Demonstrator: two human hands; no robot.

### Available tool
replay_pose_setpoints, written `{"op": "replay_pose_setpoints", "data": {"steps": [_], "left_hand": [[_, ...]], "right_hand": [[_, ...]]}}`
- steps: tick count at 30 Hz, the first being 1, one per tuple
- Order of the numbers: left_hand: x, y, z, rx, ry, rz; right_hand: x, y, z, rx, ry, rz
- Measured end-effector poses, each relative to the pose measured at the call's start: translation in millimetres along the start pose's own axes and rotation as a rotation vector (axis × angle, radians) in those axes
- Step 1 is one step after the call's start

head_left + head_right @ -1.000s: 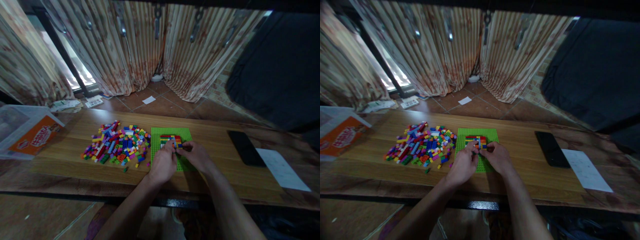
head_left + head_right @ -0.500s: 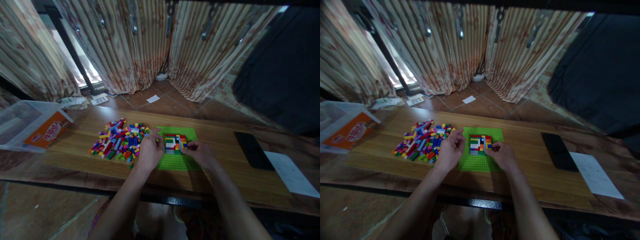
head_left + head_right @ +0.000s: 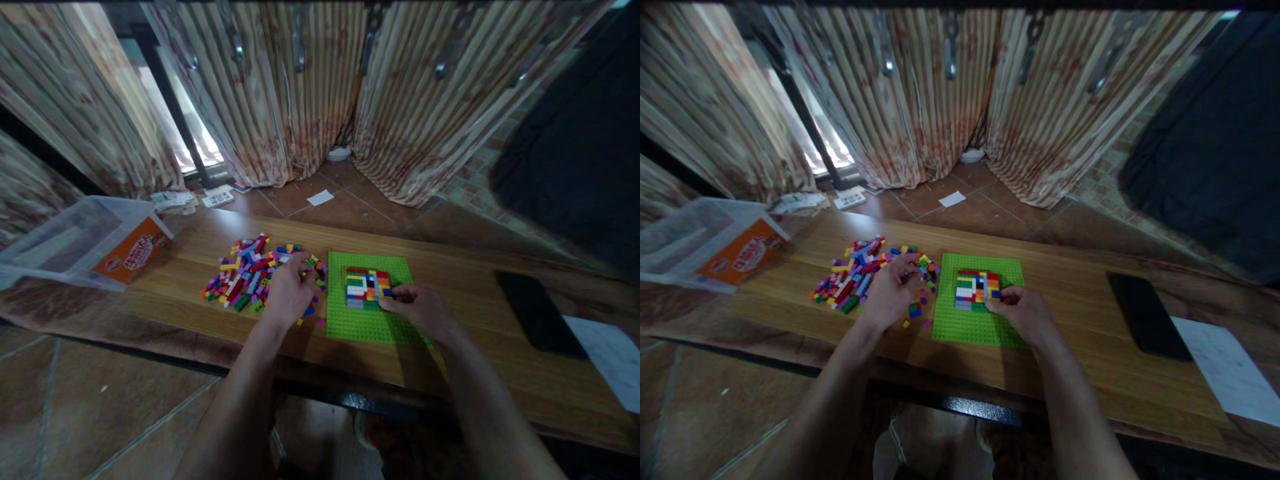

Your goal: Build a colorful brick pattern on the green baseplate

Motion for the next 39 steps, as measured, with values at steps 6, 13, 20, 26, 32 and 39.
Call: {"op": "replay_pose_setpoints", "data": {"steps": [6, 13, 20, 26, 32, 39], "left_hand": [[-20, 22.0, -13, 0.041, 0.104, 0.123], [-27, 34.6, -13, 0.128, 0.097, 0.186], [-32, 37.2, -12, 0.147, 0.085, 0.203], [-32, 41.2, -11, 0.152, 0.112, 0.256], [-30, 44.1, -8, 0.123, 0.11, 0.198], [-25, 40.1, -6, 0.075, 0.105, 0.08]], "right_hand": [[-5, 5, 1, 0.041, -0.017, 0.045], [-42, -23, 35, 0.23, 0.403, -0.061], [-74, -92, 65, -0.162, 0.822, 0.131], [-75, -112, 59, -0.202, 0.886, 0.22], [-75, -115, 55, -0.191, 0.835, 0.258], [-75, -120, 50, -0.114, 0.824, 0.362]]}}
Point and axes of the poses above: each hand's wrist, its own z-axis away from the middle knuckle, its own y-axis out of the back of the hand, x = y × z, the point moved 2 cm from there along -z, towards the middle knuckle, and after that the axes turned 3 degrees about y, right-handed, at the moved point
